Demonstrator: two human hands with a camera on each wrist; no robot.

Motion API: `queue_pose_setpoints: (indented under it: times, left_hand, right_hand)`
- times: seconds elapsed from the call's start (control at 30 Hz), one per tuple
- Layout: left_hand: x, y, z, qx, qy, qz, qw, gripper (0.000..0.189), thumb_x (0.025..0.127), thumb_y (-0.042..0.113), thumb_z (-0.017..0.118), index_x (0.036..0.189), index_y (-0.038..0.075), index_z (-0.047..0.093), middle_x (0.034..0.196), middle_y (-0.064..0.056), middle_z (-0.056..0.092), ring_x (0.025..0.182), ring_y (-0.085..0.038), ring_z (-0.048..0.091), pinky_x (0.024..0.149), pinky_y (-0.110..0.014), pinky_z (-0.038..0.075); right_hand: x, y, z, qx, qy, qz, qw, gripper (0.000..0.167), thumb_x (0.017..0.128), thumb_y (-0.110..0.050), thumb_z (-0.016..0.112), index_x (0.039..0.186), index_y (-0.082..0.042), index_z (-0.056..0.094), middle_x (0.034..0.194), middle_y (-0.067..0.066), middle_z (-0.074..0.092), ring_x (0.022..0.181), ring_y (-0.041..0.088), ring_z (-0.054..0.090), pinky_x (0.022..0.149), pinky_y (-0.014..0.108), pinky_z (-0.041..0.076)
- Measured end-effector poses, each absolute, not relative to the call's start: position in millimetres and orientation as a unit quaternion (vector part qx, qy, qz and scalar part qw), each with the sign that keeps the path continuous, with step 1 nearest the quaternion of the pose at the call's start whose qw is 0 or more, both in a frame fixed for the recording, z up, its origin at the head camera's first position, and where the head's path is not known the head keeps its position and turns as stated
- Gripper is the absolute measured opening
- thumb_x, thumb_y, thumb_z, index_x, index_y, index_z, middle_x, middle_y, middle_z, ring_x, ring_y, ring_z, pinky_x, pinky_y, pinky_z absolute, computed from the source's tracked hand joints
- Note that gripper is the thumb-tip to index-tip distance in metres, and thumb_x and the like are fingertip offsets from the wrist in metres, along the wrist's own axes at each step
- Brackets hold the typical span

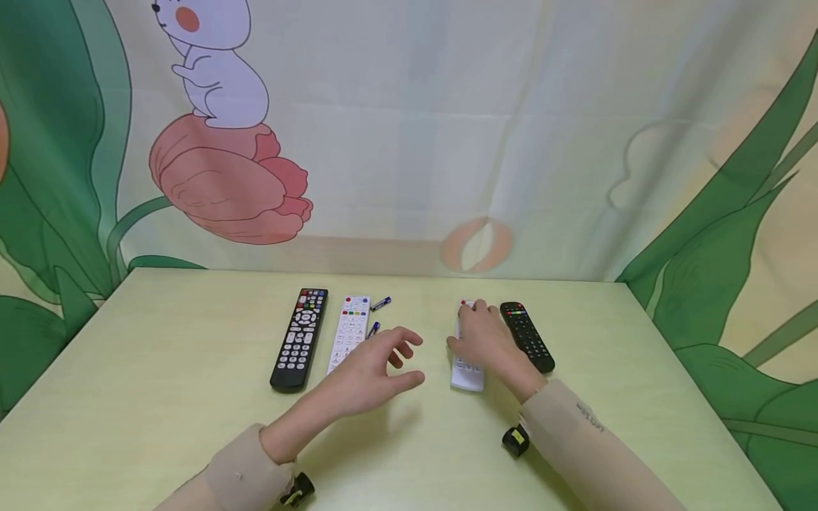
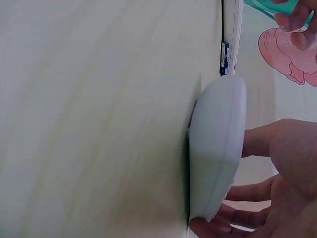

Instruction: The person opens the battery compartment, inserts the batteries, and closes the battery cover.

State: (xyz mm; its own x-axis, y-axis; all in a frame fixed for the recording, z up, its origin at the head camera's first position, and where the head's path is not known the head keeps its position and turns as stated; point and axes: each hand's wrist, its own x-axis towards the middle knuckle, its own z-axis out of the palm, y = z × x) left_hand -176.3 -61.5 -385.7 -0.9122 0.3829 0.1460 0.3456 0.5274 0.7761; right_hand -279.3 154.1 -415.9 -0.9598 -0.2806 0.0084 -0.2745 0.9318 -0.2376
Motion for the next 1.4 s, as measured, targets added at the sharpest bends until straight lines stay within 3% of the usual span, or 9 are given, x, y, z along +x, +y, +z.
queue_pose_setpoints:
  times: [0.2, 0.47, 0.73, 1.03, 1.4]
  left_hand:
    - [-176.6, -61.8, -384.8, 0.210, 0.875, 0.436, 0.027, 0.038, 0.092, 0.017, 0.077, 0.127, 0.008, 0.063, 0.109, -0.004, 0.065, 0.096, -0.020, 0.062, 0.086, -0.040, 0.054]
    - [-178.1, -61.7, -387.9, 0.210, 0.878, 0.428, 0.041, 0.037, 0.093, 0.020, 0.076, 0.127, 0.010, 0.063, 0.111, -0.006, 0.065, 0.100, -0.028, 0.064, 0.085, -0.038, 0.053]
    - [-176.8, -62.5, -388.5, 0.216, 0.880, 0.421, 0.051, 0.037, 0.093, 0.020, 0.076, 0.126, 0.009, 0.063, 0.117, -0.010, 0.066, 0.100, -0.028, 0.064, 0.084, -0.039, 0.053]
    - [-176.2, -62.9, -389.1, 0.227, 0.880, 0.413, 0.053, 0.034, 0.094, 0.021, 0.075, 0.124, 0.008, 0.064, 0.116, -0.009, 0.066, 0.101, -0.028, 0.063, 0.086, -0.039, 0.052]
    - [-175.6, -64.0, -388.6, 0.235, 0.881, 0.406, 0.062, 0.031, 0.095, 0.022, 0.074, 0.121, 0.010, 0.066, 0.110, -0.006, 0.066, 0.100, -0.027, 0.063, 0.085, -0.039, 0.052]
  right_hand:
    - [-277.8, 150.2, -412.1, -0.162, 0.978, -0.131, 0.023, 0.045, 0.089, -0.027, 0.076, 0.123, 0.001, 0.064, 0.115, 0.016, 0.056, 0.100, 0.030, 0.052, 0.070, 0.039, 0.054]
    - [-278.9, 149.5, -412.8, -0.178, 0.973, -0.144, 0.018, 0.048, 0.090, -0.029, 0.078, 0.129, -0.002, 0.065, 0.120, 0.016, 0.060, 0.101, 0.031, 0.055, 0.076, 0.041, 0.054]
    - [-286.0, 169.6, -406.1, -0.143, 0.971, -0.189, 0.007, 0.044, 0.099, -0.035, 0.066, 0.132, -0.006, 0.063, 0.119, 0.015, 0.061, 0.097, 0.028, 0.060, 0.083, 0.047, 0.054]
    - [-296.1, 203.5, -396.7, -0.106, 0.980, -0.171, -0.003, 0.049, 0.098, -0.031, 0.065, 0.134, 0.001, 0.057, 0.126, 0.025, 0.054, 0.113, 0.041, 0.051, 0.087, 0.054, 0.050]
    - [-303.0, 228.2, -402.7, -0.049, 0.994, -0.085, 0.053, 0.068, 0.098, -0.031, 0.065, 0.148, 0.006, 0.038, 0.134, 0.037, 0.042, 0.125, 0.053, 0.042, 0.092, 0.067, 0.046]
